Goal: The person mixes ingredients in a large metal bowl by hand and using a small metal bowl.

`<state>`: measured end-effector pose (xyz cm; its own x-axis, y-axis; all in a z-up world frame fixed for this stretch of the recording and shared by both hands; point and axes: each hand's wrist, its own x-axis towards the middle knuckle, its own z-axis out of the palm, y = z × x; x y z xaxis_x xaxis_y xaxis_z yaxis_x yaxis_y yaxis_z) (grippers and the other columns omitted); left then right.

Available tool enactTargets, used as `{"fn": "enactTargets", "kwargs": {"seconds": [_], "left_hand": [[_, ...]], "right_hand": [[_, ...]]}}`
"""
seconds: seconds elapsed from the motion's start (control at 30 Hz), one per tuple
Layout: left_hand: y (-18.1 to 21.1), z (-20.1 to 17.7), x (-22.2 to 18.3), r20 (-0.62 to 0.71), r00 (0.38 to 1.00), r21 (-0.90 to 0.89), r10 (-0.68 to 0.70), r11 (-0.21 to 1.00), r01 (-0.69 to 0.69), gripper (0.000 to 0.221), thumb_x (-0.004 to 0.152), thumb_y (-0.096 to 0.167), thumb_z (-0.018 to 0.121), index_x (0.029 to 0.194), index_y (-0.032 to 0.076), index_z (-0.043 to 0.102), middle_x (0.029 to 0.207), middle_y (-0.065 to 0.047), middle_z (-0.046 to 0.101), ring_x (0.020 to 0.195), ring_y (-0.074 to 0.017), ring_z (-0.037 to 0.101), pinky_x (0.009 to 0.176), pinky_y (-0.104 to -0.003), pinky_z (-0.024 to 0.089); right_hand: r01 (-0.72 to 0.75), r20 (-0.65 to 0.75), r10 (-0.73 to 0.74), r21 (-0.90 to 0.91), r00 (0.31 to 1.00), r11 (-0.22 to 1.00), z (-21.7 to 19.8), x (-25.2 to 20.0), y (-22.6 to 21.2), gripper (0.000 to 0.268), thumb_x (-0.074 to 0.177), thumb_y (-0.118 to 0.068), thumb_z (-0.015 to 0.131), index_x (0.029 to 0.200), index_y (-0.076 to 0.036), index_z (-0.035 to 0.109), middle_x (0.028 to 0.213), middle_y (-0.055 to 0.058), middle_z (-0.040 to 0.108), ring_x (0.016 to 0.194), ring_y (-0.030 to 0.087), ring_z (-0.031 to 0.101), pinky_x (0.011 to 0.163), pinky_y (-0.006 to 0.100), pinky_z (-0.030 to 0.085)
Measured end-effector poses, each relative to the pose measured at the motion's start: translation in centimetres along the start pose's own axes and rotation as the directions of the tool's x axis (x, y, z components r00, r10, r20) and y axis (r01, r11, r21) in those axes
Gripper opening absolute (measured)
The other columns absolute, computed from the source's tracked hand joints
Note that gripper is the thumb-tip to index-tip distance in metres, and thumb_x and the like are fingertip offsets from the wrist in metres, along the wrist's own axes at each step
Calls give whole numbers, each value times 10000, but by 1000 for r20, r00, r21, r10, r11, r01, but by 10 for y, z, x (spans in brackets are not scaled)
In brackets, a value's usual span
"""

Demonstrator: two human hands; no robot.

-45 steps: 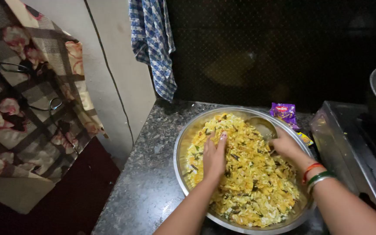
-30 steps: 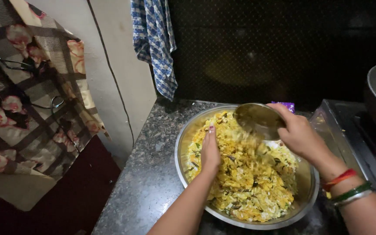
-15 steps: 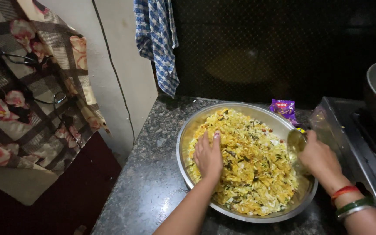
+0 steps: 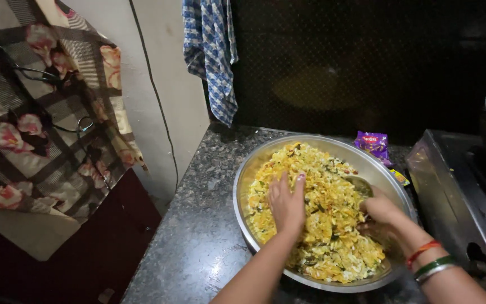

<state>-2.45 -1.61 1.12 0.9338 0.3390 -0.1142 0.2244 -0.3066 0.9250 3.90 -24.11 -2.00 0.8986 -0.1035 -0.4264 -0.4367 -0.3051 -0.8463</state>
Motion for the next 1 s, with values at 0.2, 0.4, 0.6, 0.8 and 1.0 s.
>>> {"fn": "enactTargets", "kwargs": {"seconds": [0.2, 0.4, 0.6, 0.8, 1.0], "left_hand": [[7, 24, 5, 13, 996, -154, 83, 985, -80, 805, 959, 679, 388, 1589, 182, 321, 1712, -116, 172, 1579, -306, 107, 1258, -483, 103], [35, 34, 1, 91, 994, -321, 65, 947, -32, 806, 932, 657, 324, 1576, 177, 385, 1673, -110, 238, 1537, -305, 215, 1239, -449, 195], [33, 42, 11, 62, 992, -67, 110, 992, -106, 833, 989, 678, 144, 1516, 98, 424, 1701, -57, 190, 1590, -270, 72, 1271, -458, -16], [22, 25, 22, 0, 995, -148, 103, 984, -102, 807, 980, 643, 153, 1493, 115, 483, 1645, -105, 299, 1558, -299, 147, 1253, -461, 4], [31, -16, 4, 66, 997, 77, -39, 997, 34, 713, 1042, 601, 321, 1268, 49, 712, 1440, -179, 626, 1451, -359, 451, 1337, -447, 67]], "right_hand": [[140, -79, -137, 31, 987, 990, 1, -1, -23, 682, 890, -31, 583, 1490, -290, 390, 1200, 31, 567, 955, 239, 616, 610, 526, 623], [342, -183, -455, -439, 871, 831, -19, -22, -58, 712, 832, -2, 593, 1505, -202, 473, 1122, 207, 726, 916, 359, 726, 802, 493, 581], [287, -174, -476, -605, 862, 743, -10, -89, -101, 715, 861, -33, 534, 1536, -226, 402, 1200, 296, 697, 1083, 432, 717, 960, 505, 544], [463, -17, -710, -747, 704, 477, 24, -147, -128, 687, 799, 2, 528, 1450, -188, 414, 1274, 258, 637, 1125, 459, 631, 957, 524, 502], [369, -90, -663, -771, 744, 519, 26, -156, -136, 691, 854, -7, 538, 1497, -228, 413, 1358, 196, 623, 1154, 420, 661, 977, 521, 527]]}}
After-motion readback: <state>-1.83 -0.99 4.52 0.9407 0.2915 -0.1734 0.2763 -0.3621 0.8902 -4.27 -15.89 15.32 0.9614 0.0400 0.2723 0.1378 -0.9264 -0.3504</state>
